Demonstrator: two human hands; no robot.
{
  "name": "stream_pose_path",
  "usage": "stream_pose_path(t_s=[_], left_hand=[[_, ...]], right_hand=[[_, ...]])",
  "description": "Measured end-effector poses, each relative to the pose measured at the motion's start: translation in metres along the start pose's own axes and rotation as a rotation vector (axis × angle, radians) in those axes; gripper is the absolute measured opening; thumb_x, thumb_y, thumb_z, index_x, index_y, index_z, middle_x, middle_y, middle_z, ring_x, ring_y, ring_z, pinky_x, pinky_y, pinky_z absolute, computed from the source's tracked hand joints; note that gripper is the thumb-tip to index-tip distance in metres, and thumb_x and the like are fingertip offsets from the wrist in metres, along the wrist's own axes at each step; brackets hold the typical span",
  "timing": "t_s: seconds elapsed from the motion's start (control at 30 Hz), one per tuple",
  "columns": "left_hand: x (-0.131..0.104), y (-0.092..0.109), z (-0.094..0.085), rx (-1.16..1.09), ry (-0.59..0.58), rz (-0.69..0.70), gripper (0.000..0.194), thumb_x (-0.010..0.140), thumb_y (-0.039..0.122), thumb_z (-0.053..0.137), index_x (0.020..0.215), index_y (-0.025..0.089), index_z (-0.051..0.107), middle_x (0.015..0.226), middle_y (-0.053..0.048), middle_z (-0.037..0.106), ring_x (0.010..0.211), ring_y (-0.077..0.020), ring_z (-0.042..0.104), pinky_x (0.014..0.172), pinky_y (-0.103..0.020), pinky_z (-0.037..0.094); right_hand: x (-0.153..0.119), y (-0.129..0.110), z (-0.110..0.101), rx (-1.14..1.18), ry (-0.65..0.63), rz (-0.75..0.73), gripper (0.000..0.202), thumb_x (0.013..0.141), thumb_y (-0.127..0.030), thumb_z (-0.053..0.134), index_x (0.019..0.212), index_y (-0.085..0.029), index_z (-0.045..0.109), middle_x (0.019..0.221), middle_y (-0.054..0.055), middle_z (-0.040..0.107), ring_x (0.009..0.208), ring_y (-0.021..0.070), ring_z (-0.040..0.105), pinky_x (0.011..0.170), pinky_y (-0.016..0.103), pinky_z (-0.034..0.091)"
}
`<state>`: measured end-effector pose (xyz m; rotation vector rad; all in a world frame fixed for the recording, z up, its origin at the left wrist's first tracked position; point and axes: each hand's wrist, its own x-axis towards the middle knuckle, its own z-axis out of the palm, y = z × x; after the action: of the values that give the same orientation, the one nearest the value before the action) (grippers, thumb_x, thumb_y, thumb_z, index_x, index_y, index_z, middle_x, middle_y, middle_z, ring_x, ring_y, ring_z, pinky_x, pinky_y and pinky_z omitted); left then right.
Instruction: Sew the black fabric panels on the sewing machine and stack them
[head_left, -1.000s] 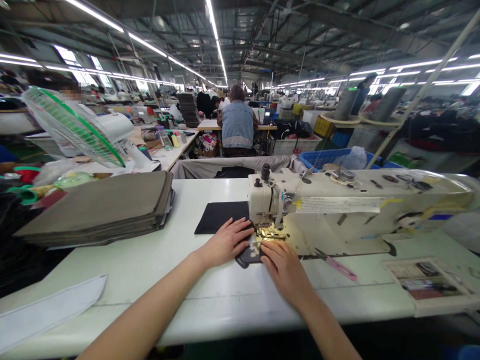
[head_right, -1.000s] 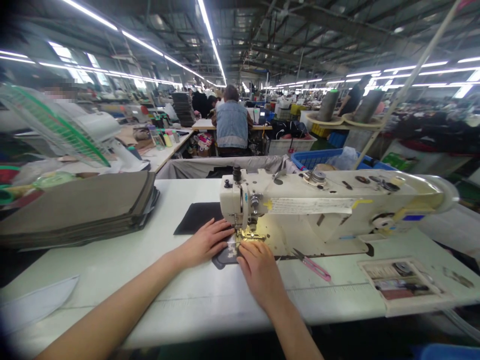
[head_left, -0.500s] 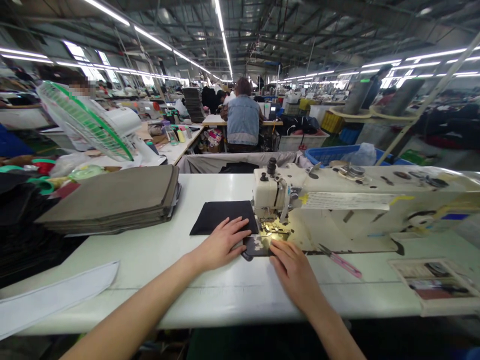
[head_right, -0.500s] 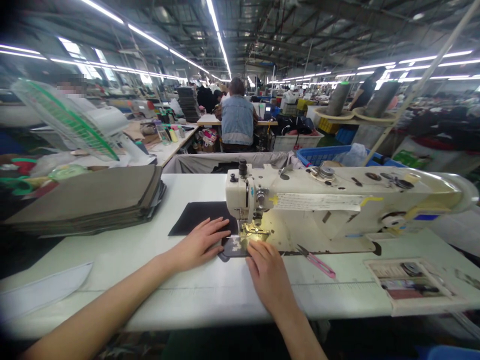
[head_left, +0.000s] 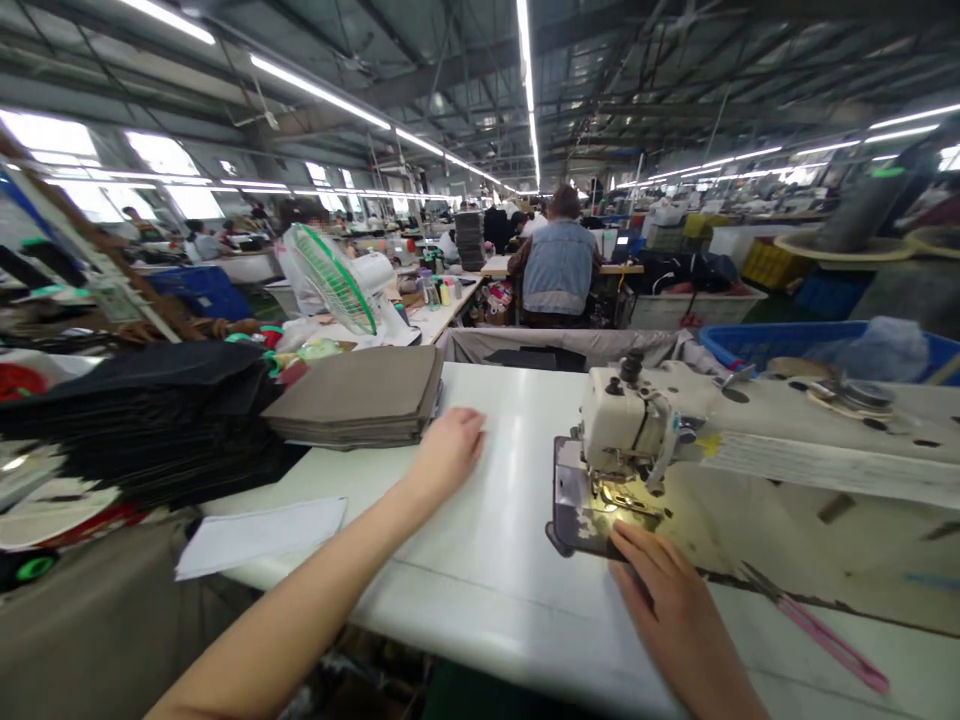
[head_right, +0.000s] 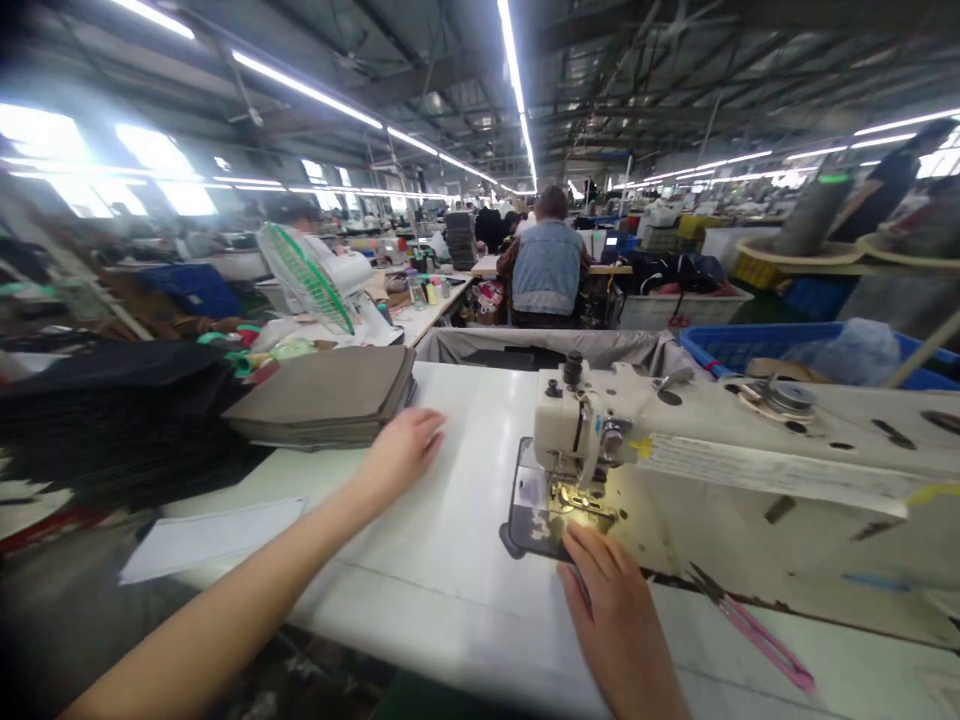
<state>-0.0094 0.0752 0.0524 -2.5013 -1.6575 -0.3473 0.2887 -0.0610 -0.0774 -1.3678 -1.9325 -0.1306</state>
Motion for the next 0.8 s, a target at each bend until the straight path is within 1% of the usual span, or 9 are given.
stream_pose_path(t_s=[0.07,0.13,0.23,0.33,0.43,0.57,0.63,0.7,0.8], left_hand=[[0.001,-0.035,-0.028,0.053,0.045,-0.118,0.035,0.094,0.017,0.039,0.100,0.015,0.074,0.108,-0.015,0.069,0.106,-0.0295,0.063,0.096,-0.043,0.048],[0.001,-0.067,-0.048,0.068,0.028,-0.188,0.031,0.088,0.015,0.045,0.078,0.017,0.074,0.088,-0.012,0.069,0.091,-0.0270,0.065,0.086,-0.038,0.051],[0.006,-0.097,-0.057,0.029,-0.045,-0.186,0.023,0.078,0.012,0.053,0.062,0.020,0.068,0.078,-0.006,0.067,0.077,-0.0209,0.064,0.077,-0.030,0.050],[0.013,-0.103,-0.048,-0.028,-0.053,-0.189,0.018,0.070,0.010,0.057,0.055,0.019,0.063,0.075,-0.006,0.067,0.076,-0.0209,0.064,0.075,-0.029,0.048],[0.016,-0.105,-0.040,-0.109,-0.009,-0.226,0.012,0.064,0.011,0.060,0.054,0.018,0.060,0.071,-0.006,0.066,0.077,-0.0226,0.064,0.074,-0.029,0.046],[0.012,-0.124,-0.044,-0.281,0.065,-0.309,0.009,0.067,0.023,0.060,0.061,0.018,0.063,0.062,-0.002,0.063,0.063,-0.0190,0.061,0.063,-0.027,0.046],[0.011,-0.133,-0.049,-0.354,0.144,-0.369,0.014,0.070,0.029,0.058,0.063,0.018,0.061,0.061,-0.001,0.062,0.058,-0.0176,0.060,0.058,-0.026,0.046],[0.010,-0.136,-0.053,-0.391,0.256,-0.425,0.015,0.072,0.031,0.054,0.063,0.018,0.056,0.062,-0.001,0.061,0.059,-0.0176,0.059,0.058,-0.027,0.047],[0.010,-0.121,-0.057,-0.404,0.420,-0.448,0.011,0.073,0.028,0.050,0.067,0.019,0.052,0.077,-0.005,0.066,0.075,-0.0193,0.063,0.071,-0.029,0.050]], right_hand=[[-0.001,0.001,0.002,-0.015,0.010,-0.021,0.032,0.101,-0.039,0.047,0.121,-0.022,0.067,0.122,0.008,0.071,0.113,0.0276,0.065,0.098,0.046,0.052],[-0.001,0.002,0.002,-0.029,0.021,-0.041,0.034,0.102,-0.041,0.046,0.121,-0.021,0.066,0.121,0.009,0.071,0.111,0.0276,0.066,0.096,0.046,0.053],[-0.002,0.003,0.003,-0.044,0.025,-0.065,0.035,0.102,-0.041,0.045,0.121,-0.021,0.065,0.120,0.009,0.072,0.111,0.0277,0.066,0.096,0.046,0.053],[-0.002,0.004,0.002,-0.057,0.013,-0.069,0.035,0.102,-0.042,0.046,0.122,-0.021,0.065,0.121,0.009,0.071,0.112,0.0275,0.066,0.097,0.046,0.053],[-0.002,0.004,0.001,-0.074,0.016,-0.084,0.035,0.102,-0.041,0.045,0.123,-0.021,0.064,0.121,0.009,0.071,0.111,0.0269,0.066,0.096,0.045,0.053],[0.001,0.003,0.000,-0.101,0.046,-0.139,0.034,0.102,-0.040,0.045,0.122,-0.019,0.064,0.118,0.009,0.072,0.108,0.0258,0.068,0.093,0.043,0.054],[0.002,0.004,0.000,-0.108,0.051,-0.152,0.034,0.101,-0.040,0.046,0.120,-0.018,0.064,0.118,0.009,0.073,0.107,0.0258,0.068,0.092,0.043,0.055],[0.002,0.005,0.000,-0.108,0.047,-0.149,0.034,0.101,-0.040,0.047,0.120,-0.018,0.065,0.118,0.009,0.073,0.107,0.0260,0.068,0.091,0.043,0.055],[0.003,0.004,-0.001,-0.099,0.038,-0.127,0.033,0.101,-0.038,0.047,0.119,-0.018,0.066,0.119,0.009,0.072,0.108,0.0266,0.068,0.092,0.044,0.055]])
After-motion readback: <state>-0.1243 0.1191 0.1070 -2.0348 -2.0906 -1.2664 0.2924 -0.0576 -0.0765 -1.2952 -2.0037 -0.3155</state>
